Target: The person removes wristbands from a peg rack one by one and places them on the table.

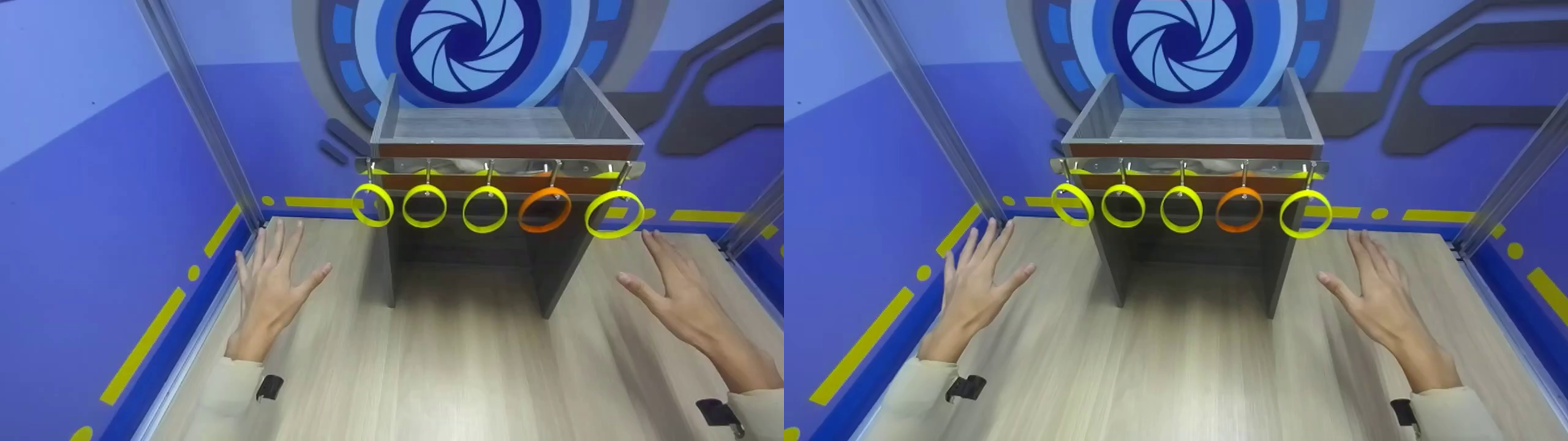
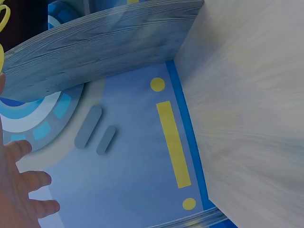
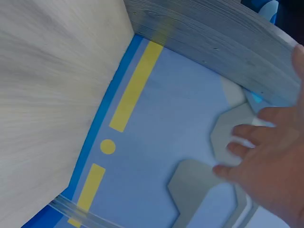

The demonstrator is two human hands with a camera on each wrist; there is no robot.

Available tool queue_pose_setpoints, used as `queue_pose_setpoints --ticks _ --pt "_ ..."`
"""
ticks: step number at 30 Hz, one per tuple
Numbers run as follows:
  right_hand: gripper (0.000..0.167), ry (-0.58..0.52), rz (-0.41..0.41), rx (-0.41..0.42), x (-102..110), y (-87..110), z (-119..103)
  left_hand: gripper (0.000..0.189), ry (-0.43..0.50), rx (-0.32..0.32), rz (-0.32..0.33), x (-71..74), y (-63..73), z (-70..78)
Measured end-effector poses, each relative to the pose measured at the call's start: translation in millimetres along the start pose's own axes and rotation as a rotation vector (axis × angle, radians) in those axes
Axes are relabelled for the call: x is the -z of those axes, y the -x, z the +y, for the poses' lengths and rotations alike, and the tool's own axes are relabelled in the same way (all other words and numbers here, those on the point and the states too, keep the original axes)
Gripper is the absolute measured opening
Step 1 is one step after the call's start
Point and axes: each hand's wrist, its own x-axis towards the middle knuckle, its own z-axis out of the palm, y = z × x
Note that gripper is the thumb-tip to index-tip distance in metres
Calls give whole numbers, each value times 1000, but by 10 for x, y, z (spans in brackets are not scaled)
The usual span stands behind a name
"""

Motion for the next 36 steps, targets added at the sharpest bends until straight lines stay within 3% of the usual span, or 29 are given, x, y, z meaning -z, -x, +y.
queue_pose_setpoints --ticks 7,16,25,36 --pt "83 -67 36 -6 -12 -23 17 90 77 2 35 53 -66 90" --pt "78 -98 149 15 -137 -6 18 82 205 -18 78 46 -138 254" --pt "73 -155 148 -28 -319 8 -13 74 465 23 82 64 -181 376" --pt "67 -271 136 -24 -546 -21 -21 70 570 34 119 25 -207 446"
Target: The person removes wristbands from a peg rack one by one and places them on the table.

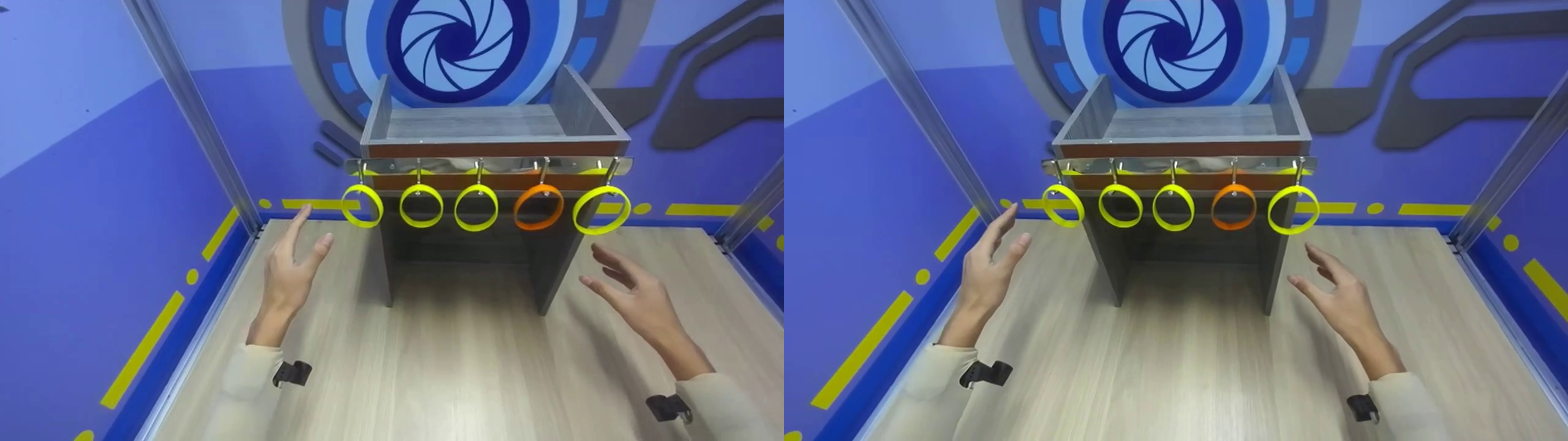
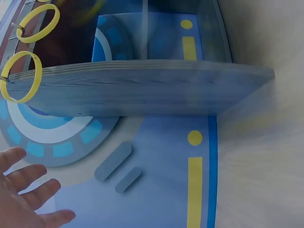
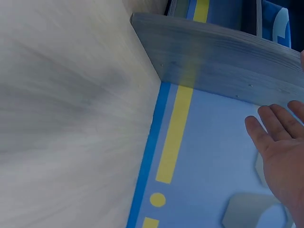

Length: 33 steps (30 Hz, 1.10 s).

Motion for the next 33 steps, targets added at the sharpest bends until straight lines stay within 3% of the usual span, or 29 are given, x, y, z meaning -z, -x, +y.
queue_pose_setpoints --ticks 14,24,33 --pt "61 -95 -38 -113 -240 -25 129 47 300 1 82 -126 -104 49" --pt "62 -153 -61 -180 -379 -20 180 44 390 70 156 -230 -145 97" --pt "58 -144 -14 -214 -502 -9 167 41 457 62 157 -311 -207 192"
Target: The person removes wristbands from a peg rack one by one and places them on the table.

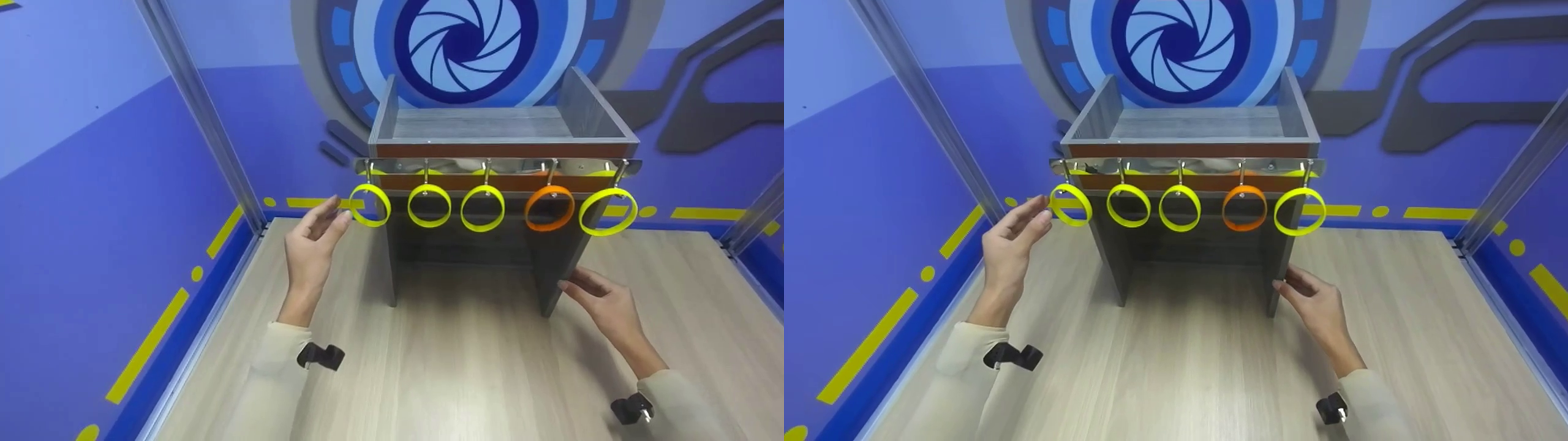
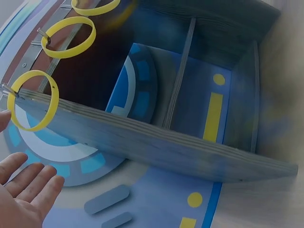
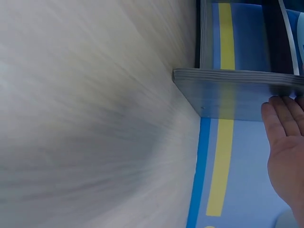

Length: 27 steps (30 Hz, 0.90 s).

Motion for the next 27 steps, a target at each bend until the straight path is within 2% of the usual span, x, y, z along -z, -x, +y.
queue_pose_setpoints --ticks 8,13,20,27 --pt "55 4 57 -26 -47 12 -10 41 -4 8 -4 -74 -12 10" --pt "51 12 89 -14 -82 9 -2 38 -11 -1 -16 -99 -13 12" --pt "37 -64 152 30 -148 -2 -23 32 71 -3 -8 -142 -29 28" --pt "34 -29 184 38 -192 -9 -20 30 90 19 -1 -173 -21 47"
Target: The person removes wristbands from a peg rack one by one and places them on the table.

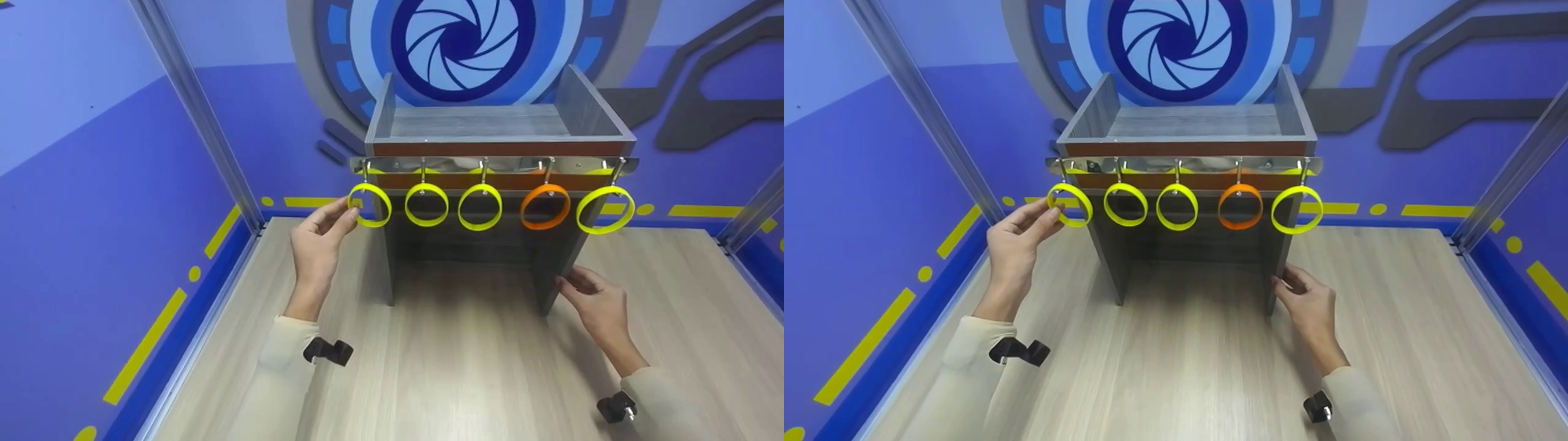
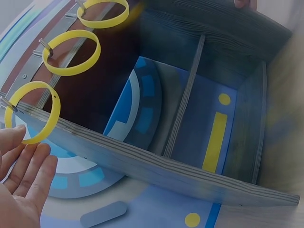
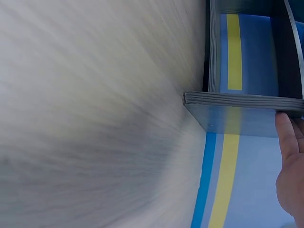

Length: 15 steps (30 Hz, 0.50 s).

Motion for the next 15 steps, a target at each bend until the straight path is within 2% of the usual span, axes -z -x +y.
queue_pose_setpoints --ticks 8,15 --pt "39 -2 -15 -25 3 22 7 30 16 20 0 -8 -1 -5" --pt "31 35 -5 42 -6 18 24 26 56 13 0 -14 -6 15"
